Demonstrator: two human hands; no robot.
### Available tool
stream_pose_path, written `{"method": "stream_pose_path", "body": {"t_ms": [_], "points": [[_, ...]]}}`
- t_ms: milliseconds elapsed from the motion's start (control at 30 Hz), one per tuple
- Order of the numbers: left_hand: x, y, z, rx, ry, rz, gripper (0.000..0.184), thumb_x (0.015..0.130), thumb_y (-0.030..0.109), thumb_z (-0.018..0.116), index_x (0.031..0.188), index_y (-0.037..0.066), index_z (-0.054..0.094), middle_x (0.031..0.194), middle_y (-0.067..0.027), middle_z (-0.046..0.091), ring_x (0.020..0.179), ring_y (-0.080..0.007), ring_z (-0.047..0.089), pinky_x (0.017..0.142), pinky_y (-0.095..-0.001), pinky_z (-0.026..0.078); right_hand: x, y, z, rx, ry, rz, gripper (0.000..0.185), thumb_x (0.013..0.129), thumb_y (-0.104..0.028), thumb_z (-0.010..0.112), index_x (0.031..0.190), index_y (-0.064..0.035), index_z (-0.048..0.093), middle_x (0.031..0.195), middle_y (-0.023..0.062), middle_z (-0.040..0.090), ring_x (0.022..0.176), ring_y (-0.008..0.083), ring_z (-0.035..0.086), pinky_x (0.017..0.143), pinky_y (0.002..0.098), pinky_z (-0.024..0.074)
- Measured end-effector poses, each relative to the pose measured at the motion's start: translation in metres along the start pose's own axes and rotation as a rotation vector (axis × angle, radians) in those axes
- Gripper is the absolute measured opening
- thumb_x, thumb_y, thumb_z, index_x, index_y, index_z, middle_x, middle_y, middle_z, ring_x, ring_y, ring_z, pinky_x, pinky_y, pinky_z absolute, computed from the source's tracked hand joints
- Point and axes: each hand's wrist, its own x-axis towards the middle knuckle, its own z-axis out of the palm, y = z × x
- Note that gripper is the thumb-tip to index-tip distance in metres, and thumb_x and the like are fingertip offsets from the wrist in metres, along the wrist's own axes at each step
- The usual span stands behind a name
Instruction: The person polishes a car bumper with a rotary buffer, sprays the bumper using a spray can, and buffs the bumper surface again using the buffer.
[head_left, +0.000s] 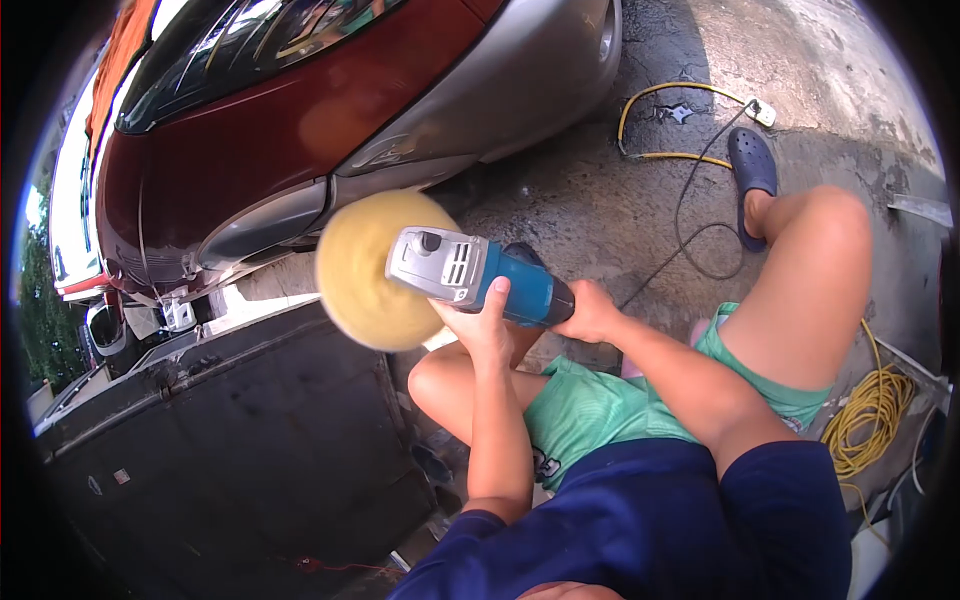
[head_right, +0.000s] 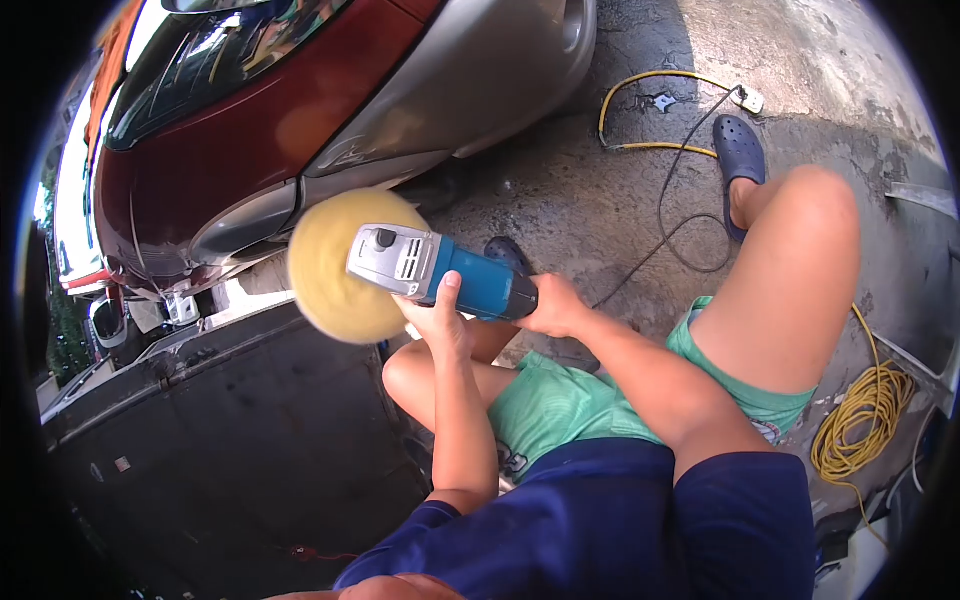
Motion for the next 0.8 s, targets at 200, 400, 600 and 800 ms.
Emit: {"method": "stream_pose_path", "body": {"t_ms": [200,400,600,800], "points": [[0.006,0.015,0.024,0.048,-0.040,-0.090,0.097,0.078,0.016,0.097,0.152,0.000,0.037,0.139,-0.0155,0.057,0.126,-0.0250,0.059,0.114,-0.0418,0.046,-0.006,0.002,0.004,0.126,0.034,0.001,0.042,0.067,-0.026,0.091,0.101,-0.0036,0.079,0.098,0.0240,0.079,0.095,0.0422,0.077,0.086,0.0474,0.0599],[0.010,-0.003,0.054,0.156,0.027,-0.119,0.089,0.080,0.016,0.095,0.149,-0.001,0.041,0.134,-0.0150,0.060,0.120,-0.0236,0.062,0.108,-0.0394,0.051,-0.006,0.007,-0.020,0.185,-0.011,0.109,0.041,0.068,-0.023,0.091,0.099,0.0011,0.079,0.095,0.0226,0.079,0.092,0.0379,0.078,0.086,0.0447,0.0590],[0.008,-0.015,0.076,0.217,0.032,-0.220,0.087,0.079,0.017,0.095,0.145,-0.001,0.042,0.132,-0.0161,0.060,0.117,-0.0239,0.063,0.105,-0.0403,0.053,-0.003,0.039,-0.028,0.162,0.008,0.170,0.043,0.067,-0.023,0.092,0.099,0.0031,0.078,0.094,0.0229,0.079,0.091,0.0372,0.078,0.085,0.0436,0.0588],[0.009,-0.046,0.099,0.258,-0.008,-0.318,0.094,0.081,0.027,0.097,0.145,-0.006,0.038,0.134,-0.0226,0.059,0.122,-0.0280,0.062,0.106,-0.0423,0.052,-0.005,0.058,-0.045,0.214,0.015,0.273,0.035,0.068,-0.018,0.092,0.090,0.0038,0.076,0.082,0.0170,0.077,0.077,0.0287,0.076,0.076,0.0406,0.0575]]}}
